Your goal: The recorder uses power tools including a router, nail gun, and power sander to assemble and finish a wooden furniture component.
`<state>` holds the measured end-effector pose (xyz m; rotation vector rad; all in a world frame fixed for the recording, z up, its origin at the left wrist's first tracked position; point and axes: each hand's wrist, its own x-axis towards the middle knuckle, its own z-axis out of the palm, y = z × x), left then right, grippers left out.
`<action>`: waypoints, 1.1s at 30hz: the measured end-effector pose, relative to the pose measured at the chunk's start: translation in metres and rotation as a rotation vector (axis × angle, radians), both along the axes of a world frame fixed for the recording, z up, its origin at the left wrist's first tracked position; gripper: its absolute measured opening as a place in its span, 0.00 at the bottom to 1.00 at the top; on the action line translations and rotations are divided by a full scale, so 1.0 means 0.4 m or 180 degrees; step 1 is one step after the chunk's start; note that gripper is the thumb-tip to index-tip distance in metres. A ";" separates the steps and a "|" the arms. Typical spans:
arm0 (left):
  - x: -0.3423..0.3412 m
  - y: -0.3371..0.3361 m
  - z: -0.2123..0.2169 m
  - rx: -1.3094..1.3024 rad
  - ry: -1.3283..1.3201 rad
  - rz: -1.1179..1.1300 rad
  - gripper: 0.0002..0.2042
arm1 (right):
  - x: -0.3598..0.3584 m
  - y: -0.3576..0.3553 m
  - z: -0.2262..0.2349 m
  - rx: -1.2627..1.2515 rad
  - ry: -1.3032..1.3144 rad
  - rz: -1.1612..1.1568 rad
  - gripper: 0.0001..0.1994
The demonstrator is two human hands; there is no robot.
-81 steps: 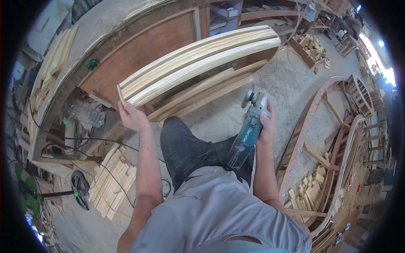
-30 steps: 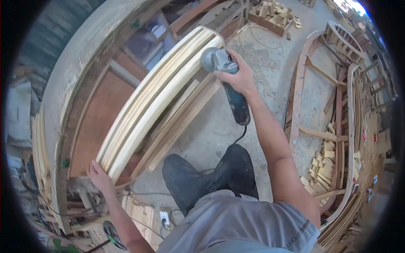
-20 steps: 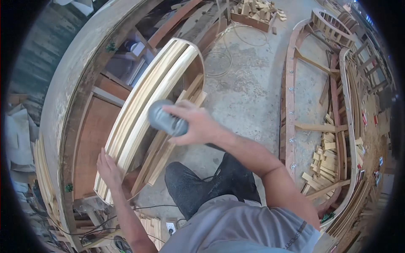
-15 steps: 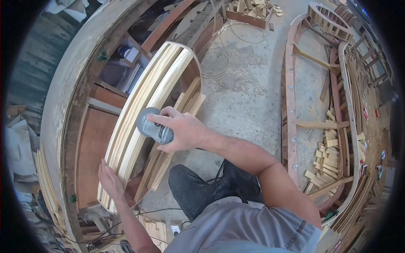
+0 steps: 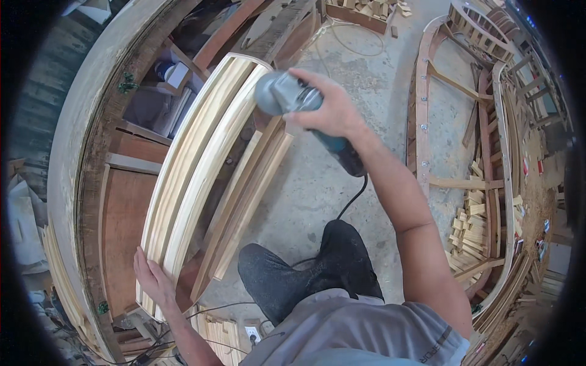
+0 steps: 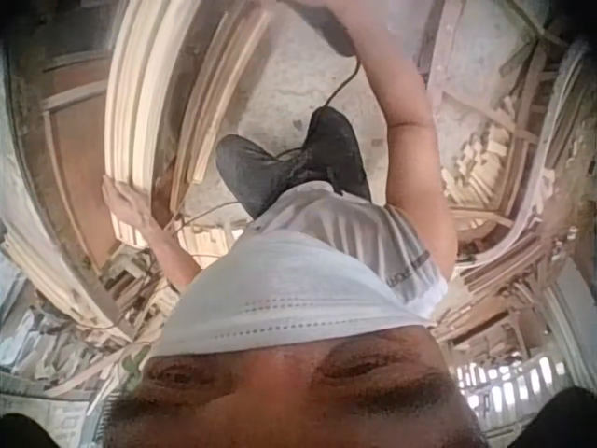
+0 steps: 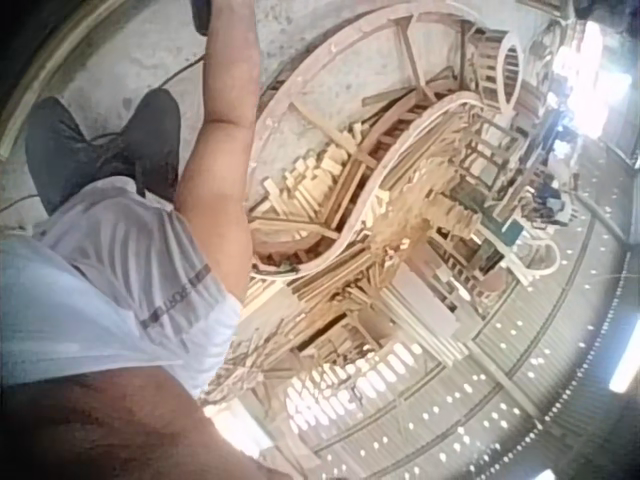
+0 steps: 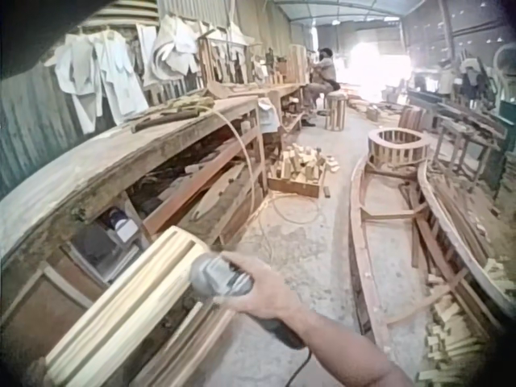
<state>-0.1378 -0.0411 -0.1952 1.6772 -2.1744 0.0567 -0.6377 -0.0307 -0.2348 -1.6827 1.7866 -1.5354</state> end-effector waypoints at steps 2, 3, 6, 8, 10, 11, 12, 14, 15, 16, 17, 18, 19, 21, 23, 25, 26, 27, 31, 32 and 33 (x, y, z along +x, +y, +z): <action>-0.004 0.005 0.002 -0.0096 0.0023 -0.0059 0.22 | -0.032 0.001 -0.002 0.0238 -0.0504 -0.0284 0.38; -0.007 0.009 0.004 -0.0001 0.0073 -0.0010 0.22 | -0.046 0.005 -0.001 0.0372 -0.0707 -0.0513 0.38; -0.021 0.021 0.010 -0.0041 -0.0148 -0.0013 0.23 | -0.044 0.050 -0.007 0.0322 -0.0694 -0.0932 0.38; -0.035 0.030 0.016 -0.0121 -0.0053 0.0004 0.23 | -0.003 0.097 -0.016 0.0083 -0.0624 -0.0562 0.39; -0.053 0.037 0.026 -0.0081 -0.0022 0.0022 0.24 | 0.062 0.150 -0.018 0.0245 -0.0577 -0.0368 0.40; -0.062 0.040 0.032 -0.0037 -0.0180 0.0079 0.24 | 0.099 0.173 -0.013 0.0103 -0.0457 -0.0019 0.40; -0.072 0.043 0.037 0.0203 -0.0355 0.0297 0.25 | 0.136 0.193 -0.004 0.0078 -0.0368 0.0185 0.40; -0.089 0.050 0.045 0.0323 0.0090 0.0092 0.19 | 0.207 0.220 0.019 0.0321 -0.0385 0.0647 0.40; -0.095 0.054 0.049 0.0672 0.0290 0.0088 0.17 | 0.238 0.231 0.033 0.0333 -0.0366 0.0827 0.40; -0.101 0.061 0.047 0.0655 0.0505 0.0069 0.16 | 0.263 0.238 0.046 0.0503 -0.0375 0.0985 0.39; -0.105 0.069 0.047 0.0506 0.0472 0.0119 0.16 | 0.280 0.246 0.058 0.0486 -0.0251 0.1143 0.39; -0.108 0.078 0.043 0.0523 0.0443 0.0114 0.17 | 0.295 0.251 0.068 0.0699 -0.0158 0.1335 0.38; -0.109 0.089 0.041 0.0673 0.0471 0.0170 0.17 | 0.308 0.253 0.075 0.0709 -0.0050 0.1414 0.37; -0.111 0.114 0.032 0.0375 0.0461 0.0031 0.17 | 0.314 0.260 0.082 0.0542 0.0073 0.1367 0.37; -0.113 0.136 0.026 0.0517 0.0547 0.0110 0.17 | 0.303 0.266 0.079 0.0535 0.0207 0.1330 0.37; -0.116 0.153 0.025 0.0350 0.0608 -0.0002 0.17 | 0.266 0.266 0.067 0.0622 0.0147 0.1091 0.38; -0.118 0.159 0.025 0.0495 0.0711 -0.0083 0.17 | 0.244 0.264 0.059 0.0605 -0.0005 0.0970 0.38; -0.119 0.164 0.027 0.0346 0.0685 -0.0089 0.17 | 0.214 0.259 0.050 0.0397 0.0075 0.0784 0.38; -0.127 0.176 0.024 0.0196 0.0375 -0.0064 0.18 | 0.064 0.233 0.012 0.0184 -0.0034 0.0209 0.39; -0.128 0.179 0.022 0.0217 0.0388 -0.0131 0.18 | 0.033 0.224 0.002 0.0184 -0.0163 0.0137 0.39; -0.127 0.182 0.019 0.0060 0.0353 -0.0147 0.18 | 0.002 0.215 -0.005 0.0033 -0.0211 0.0105 0.38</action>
